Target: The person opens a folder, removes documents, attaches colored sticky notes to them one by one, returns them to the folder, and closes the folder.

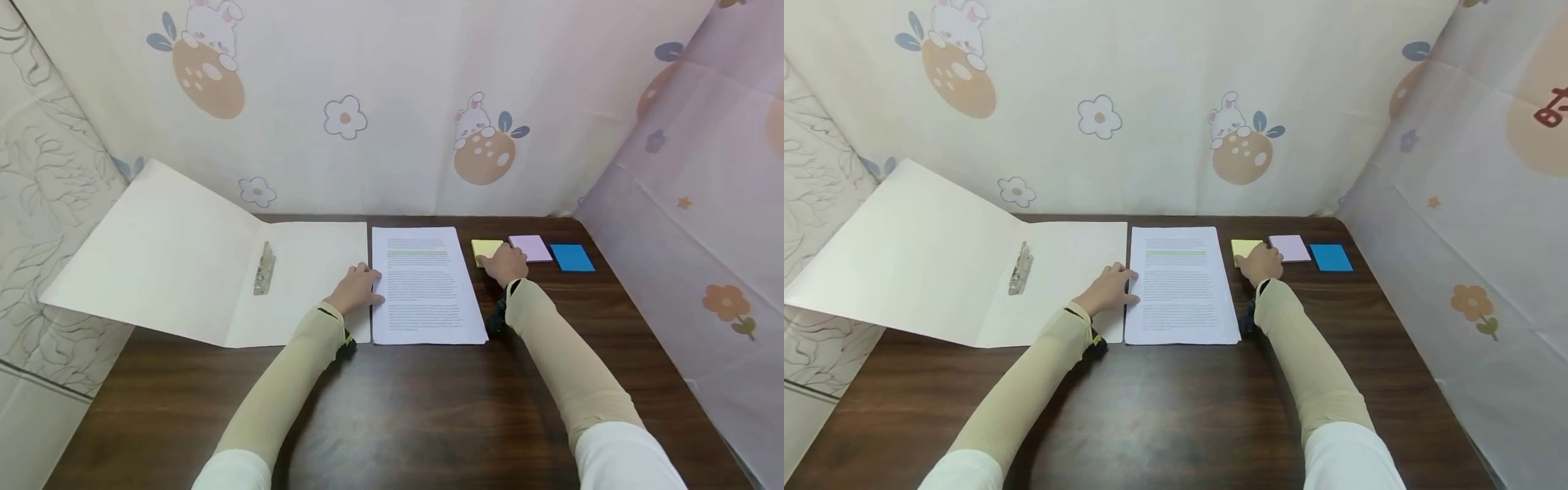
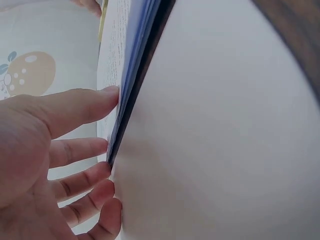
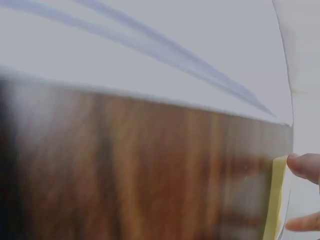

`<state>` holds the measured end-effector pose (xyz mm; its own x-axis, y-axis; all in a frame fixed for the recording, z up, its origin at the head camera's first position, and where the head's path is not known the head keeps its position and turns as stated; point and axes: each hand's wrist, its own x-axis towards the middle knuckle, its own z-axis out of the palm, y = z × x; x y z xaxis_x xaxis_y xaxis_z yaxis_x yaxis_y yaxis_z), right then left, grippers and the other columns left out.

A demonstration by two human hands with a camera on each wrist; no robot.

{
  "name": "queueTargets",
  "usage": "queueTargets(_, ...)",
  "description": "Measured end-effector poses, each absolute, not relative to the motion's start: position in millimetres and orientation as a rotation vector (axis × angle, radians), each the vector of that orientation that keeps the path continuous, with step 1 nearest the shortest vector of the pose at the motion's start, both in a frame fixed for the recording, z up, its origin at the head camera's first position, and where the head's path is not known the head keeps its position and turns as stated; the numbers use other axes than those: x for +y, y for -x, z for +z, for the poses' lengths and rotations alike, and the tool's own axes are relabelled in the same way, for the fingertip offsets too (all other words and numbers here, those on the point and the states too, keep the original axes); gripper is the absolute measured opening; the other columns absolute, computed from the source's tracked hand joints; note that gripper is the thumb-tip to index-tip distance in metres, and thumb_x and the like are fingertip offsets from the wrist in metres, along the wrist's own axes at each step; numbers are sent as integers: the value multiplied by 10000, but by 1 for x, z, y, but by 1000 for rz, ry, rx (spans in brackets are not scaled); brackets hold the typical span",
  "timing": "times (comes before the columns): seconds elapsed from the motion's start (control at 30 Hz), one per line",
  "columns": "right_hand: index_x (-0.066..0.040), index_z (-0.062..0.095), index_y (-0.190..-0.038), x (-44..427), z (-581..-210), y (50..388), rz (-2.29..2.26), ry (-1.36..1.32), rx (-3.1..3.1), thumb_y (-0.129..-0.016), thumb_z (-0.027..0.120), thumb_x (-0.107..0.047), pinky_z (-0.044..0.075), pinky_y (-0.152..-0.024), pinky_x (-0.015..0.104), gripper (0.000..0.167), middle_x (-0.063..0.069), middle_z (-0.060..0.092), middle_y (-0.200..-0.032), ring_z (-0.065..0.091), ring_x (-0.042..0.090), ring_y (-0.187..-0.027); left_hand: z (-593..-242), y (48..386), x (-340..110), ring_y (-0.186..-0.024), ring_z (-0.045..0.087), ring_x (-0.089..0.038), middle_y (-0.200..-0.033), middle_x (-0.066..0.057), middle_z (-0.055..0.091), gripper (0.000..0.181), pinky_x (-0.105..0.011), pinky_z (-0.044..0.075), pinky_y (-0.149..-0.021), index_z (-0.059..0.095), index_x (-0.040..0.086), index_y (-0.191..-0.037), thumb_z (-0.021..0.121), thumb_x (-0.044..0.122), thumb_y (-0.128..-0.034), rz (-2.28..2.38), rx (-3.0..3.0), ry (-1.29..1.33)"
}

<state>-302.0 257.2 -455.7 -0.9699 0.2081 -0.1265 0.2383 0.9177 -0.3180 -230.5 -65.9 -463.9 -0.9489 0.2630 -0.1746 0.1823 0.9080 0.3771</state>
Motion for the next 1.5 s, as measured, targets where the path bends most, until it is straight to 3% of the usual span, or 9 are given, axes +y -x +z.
queueTargets(0.23, 170, 406, -1316, 255, -452, 299, -527, -397, 2963, -910, 602, -427, 452, -935, 581, 748, 393, 468, -1254, 437, 514, -1193, -462, 227, -66, -1207, 447, -307, -1357, -171, 477, 599, -426, 443, -1009, 534, 70, -1378, 727, 314, -866, 580, 2833, -352)
queueTargets(0.43, 177, 557, -1174, 264, -448, 297, -568, -379, 2933, -846, 678, -492, 432, -940, 541, 756, 357, 533, -1183, 446, 470, -1155, -462, 225, -65, -1198, 450, -302, -1359, -169, 480, 595, -420, 446, -1004, 539, 71, -1374, 728, 313, -865, 580, 2839, -355)
queueTargets(0.67, 179, 510, -1256, 269, -444, 294, -600, -466, 2901, -808, 703, -539, 435, -956, 511, 869, 343, 487, -1227, 422, 412, -1140, -460, 225, -65, -1177, 453, -297, -1336, -170, 486, 597, -417, 450, -990, 538, 71, -1375, 729, 316, -865, 579, 2838, -361)
queueTargets(0.83, 189, 530, -1219, 271, -443, 293, -645, -467, 2908, -831, 709, -481, 436, -941, 520, 795, 357, 467, -1222, 405, 416, -1121, -460, 226, -64, -1178, 452, -293, -1336, -166, 484, 598, -416, 450, -990, 536, 73, -1377, 729, 319, -866, 573, 2836, -357)
queueTargets(1.0, 169, 570, -1155, 274, -447, 295, -818, -478, 2910, -858, 691, -409, 476, -825, 468, 661, 325, 557, -1137, 495, 362, -963, -462, 227, -65, -1186, 449, -295, -1344, -165, 481, 602, -418, 450, -994, 534, 76, -1379, 730, 322, -866, 571, 2838, -357)
queueTargets(1.1, 144, 597, -1041, 278, -449, 298, -927, -465, 2926, -889, 637, -304, 463, -690, 392, 475, 240, 610, -940, 516, 304, -813, -462, 229, -64, -1190, 449, -296, -1345, -168, 481, 614, -422, 445, -1007, 529, 72, -1383, 733, 325, -862, 568, 2836, -347)
queueTargets(1.27, 19, 519, -798, 283, -450, 301, -1190, -552, 2821, -904, 502, -142, 381, -533, 319, 195, 72, 481, -680, 451, 229, -638, -467, 231, -66, -1181, 465, -294, -1336, -170, 497, 625, -418, 443, -1013, 518, 68, -1390, 731, 328, -863, 581, 2857, -319)
queueTargets(1.37, 25, 573, -890, 284, -450, 301, -1324, -627, 2719, -920, 489, -126, 438, -536, 289, 175, 88, 540, -786, 502, 178, -590, -469, 231, -67, -1162, 478, -289, -1325, -165, 509, 610, -410, 446, -1001, 519, 75, -1390, 719, 329, -874, 593, 2870, -304)
queueTargets(1.5, 54, 562, -1257, 286, -449, 302, -1449, -685, 2625, -945, 504, -169, 537, -645, 250, 388, 179, 546, -1203, 574, 109, -634, -469, 232, -67, -1155, 492, -296, -1315, -169, 521, 585, -411, 447, -995, 533, 75, -1375, 715, 324, -879, 608, 2885, -303)
